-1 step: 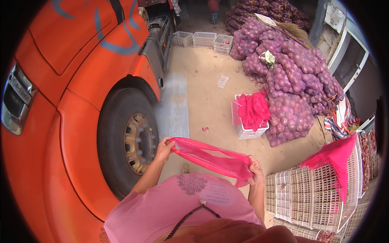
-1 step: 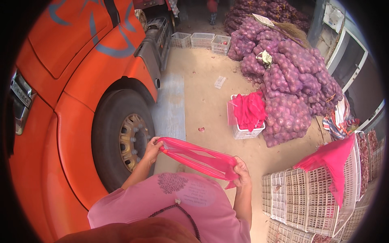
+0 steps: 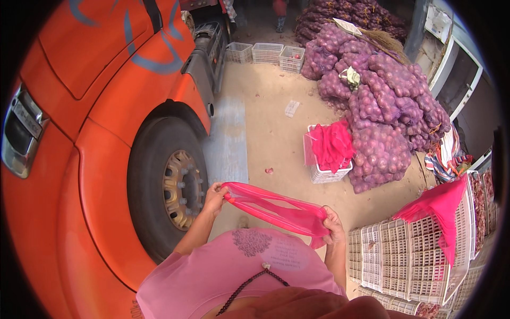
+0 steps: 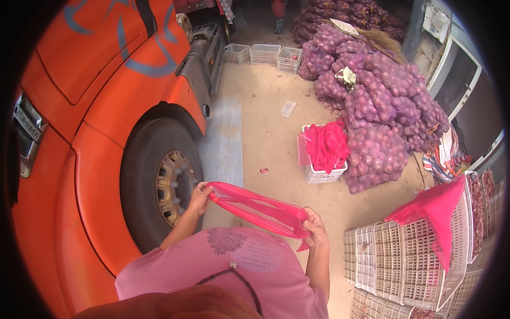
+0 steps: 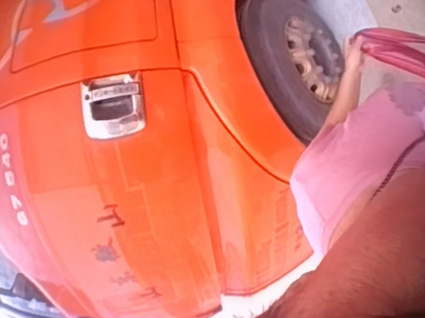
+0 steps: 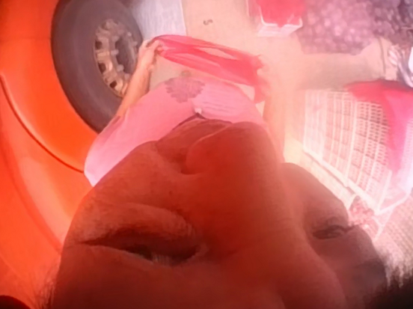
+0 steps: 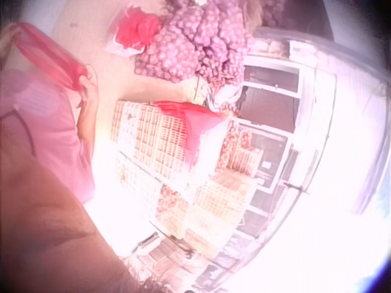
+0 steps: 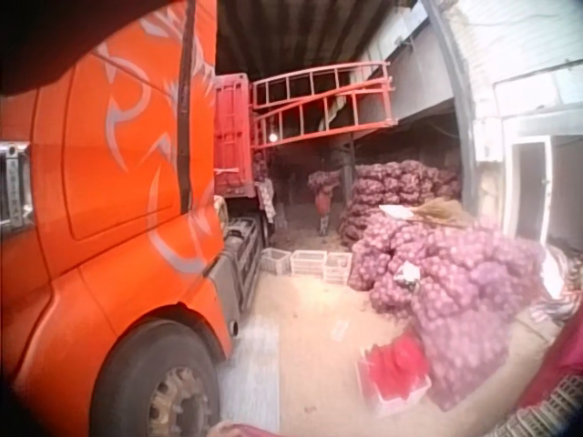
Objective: The person examines and sorts pink mesh bags by hand, picking them up from a pile and a white basket, stretching them out, and then sitting down on the ground to continue handling them.
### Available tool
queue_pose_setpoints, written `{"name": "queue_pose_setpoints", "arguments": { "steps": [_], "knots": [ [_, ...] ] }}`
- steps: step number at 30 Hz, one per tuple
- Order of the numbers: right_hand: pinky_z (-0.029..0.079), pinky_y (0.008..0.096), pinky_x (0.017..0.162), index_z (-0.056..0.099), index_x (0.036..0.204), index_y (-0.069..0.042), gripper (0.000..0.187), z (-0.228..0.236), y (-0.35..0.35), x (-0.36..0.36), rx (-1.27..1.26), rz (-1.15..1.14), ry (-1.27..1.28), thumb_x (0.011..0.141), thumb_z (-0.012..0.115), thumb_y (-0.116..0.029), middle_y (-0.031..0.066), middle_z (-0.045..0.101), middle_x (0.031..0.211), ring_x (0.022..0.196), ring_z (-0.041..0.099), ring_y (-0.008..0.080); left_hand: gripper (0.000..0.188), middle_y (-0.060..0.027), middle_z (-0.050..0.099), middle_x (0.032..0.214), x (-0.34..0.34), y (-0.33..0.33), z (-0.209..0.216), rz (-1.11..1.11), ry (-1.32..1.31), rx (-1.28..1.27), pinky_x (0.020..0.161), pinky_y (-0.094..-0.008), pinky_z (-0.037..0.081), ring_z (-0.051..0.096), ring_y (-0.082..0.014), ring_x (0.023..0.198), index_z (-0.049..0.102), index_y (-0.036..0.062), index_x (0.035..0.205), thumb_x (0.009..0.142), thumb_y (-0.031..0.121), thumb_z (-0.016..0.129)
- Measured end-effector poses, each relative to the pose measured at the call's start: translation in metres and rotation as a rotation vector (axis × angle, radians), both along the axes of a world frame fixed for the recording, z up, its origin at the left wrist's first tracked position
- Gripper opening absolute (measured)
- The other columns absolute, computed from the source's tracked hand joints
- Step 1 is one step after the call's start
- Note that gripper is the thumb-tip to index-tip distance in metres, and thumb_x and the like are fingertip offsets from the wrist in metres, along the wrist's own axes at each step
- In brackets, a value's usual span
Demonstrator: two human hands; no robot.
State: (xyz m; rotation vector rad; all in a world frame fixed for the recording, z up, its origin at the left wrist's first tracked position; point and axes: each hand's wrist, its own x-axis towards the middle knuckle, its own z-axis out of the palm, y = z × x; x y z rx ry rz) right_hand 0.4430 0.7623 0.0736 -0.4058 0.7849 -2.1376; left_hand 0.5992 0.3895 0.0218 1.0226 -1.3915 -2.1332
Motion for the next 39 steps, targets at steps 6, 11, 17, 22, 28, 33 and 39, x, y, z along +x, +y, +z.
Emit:
{"name": "queue_pose_setpoints", "arguments": {
  "steps": [6,11,17,22,28,33,39],
  "knots": [
    [0.044,0.0240,0.064,0.060,0.093,-0.003,0.008,-0.020,0.014,-0.014,0.624,-0.145,0.277,0.085,0.058,-0.004,0.0019,0.062,0.084,0.068,0.055,0.0087,0.016,-0.0072,0.060,0.090,-0.007,-0.002,0.009,-0.157,0.221,0.359,0.073,-0.0307,0.052,0.059,-0.0164,0.076,0.053,0.0003,0.104,0.092,0.010,0.049],
    [0.051,0.0361,0.083,0.058,0.106,0.001,0.024,-0.048,0.042,-0.032,0.434,-0.641,-0.113,0.082,0.053,0.000,0.0109,0.063,0.094,0.088,0.061,0.0239,0.018,0.0003,0.053,0.070,-0.013,0.026,0.036,-0.945,-0.060,0.105,0.057,-0.0225,0.042,0.047,-0.0085,0.061,0.058,0.0028,0.088,0.093,0.020,0.053],
    [0.051,0.0316,0.079,0.051,0.111,0.005,0.026,-0.028,0.035,-0.030,0.010,-0.431,-0.298,0.087,0.048,-0.004,0.0131,0.060,0.098,0.086,0.060,0.0187,0.035,0.0018,0.048,0.061,-0.021,0.028,0.038,-0.930,0.419,0.535,0.067,-0.0292,0.043,0.047,-0.0107,0.059,0.054,0.0079,0.074,0.091,0.038,0.052],
    [0.030,0.0180,0.040,0.054,0.102,0.004,0.021,-0.022,0.025,-0.025,0.254,-0.189,-0.089,0.088,0.053,-0.012,0.0003,0.048,0.062,0.044,0.035,0.0043,0.039,0.0001,0.053,0.070,-0.042,0.019,0.046,-0.424,0.526,0.640,0.077,-0.0334,0.043,0.052,-0.0141,0.067,0.056,0.0077,0.086,0.089,0.046,0.051],
    [0.025,0.0184,0.042,0.059,0.089,-0.003,0.017,-0.005,0.014,-0.013,0.493,-0.076,0.117,0.091,0.055,-0.019,-0.0053,0.044,0.058,0.046,0.031,0.0029,0.014,0.0000,0.058,0.083,-0.048,-0.003,0.015,-0.308,-0.113,-0.430,0.071,-0.0283,0.048,0.054,-0.0103,0.076,0.055,0.0061,0.100,0.086,0.009,0.057],
    [0.030,0.0192,0.048,0.061,0.073,-0.006,0.022,0.007,0.010,-0.006,0.667,-0.002,0.318,0.091,0.055,-0.017,-0.0086,0.047,0.061,0.053,0.036,0.0017,0.017,-0.0041,0.057,0.092,-0.043,-0.015,-0.017,-0.076,-0.118,0.000,0.072,-0.0351,0.052,0.057,-0.0137,0.081,0.053,0.0094,0.103,0.087,0.006,0.053],
    [0.031,0.0209,0.047,0.059,0.074,-0.006,0.023,0.025,-0.004,0.003,0.730,0.166,0.358,0.093,0.053,-0.019,-0.0069,0.047,0.060,0.053,0.038,0.0033,0.021,-0.0091,0.058,0.101,-0.037,-0.016,-0.030,0.049,0.076,0.398,0.086,-0.0460,0.049,0.059,-0.0216,0.090,0.049,0.0069,0.109,0.089,0.002,0.044]
  ]
}}
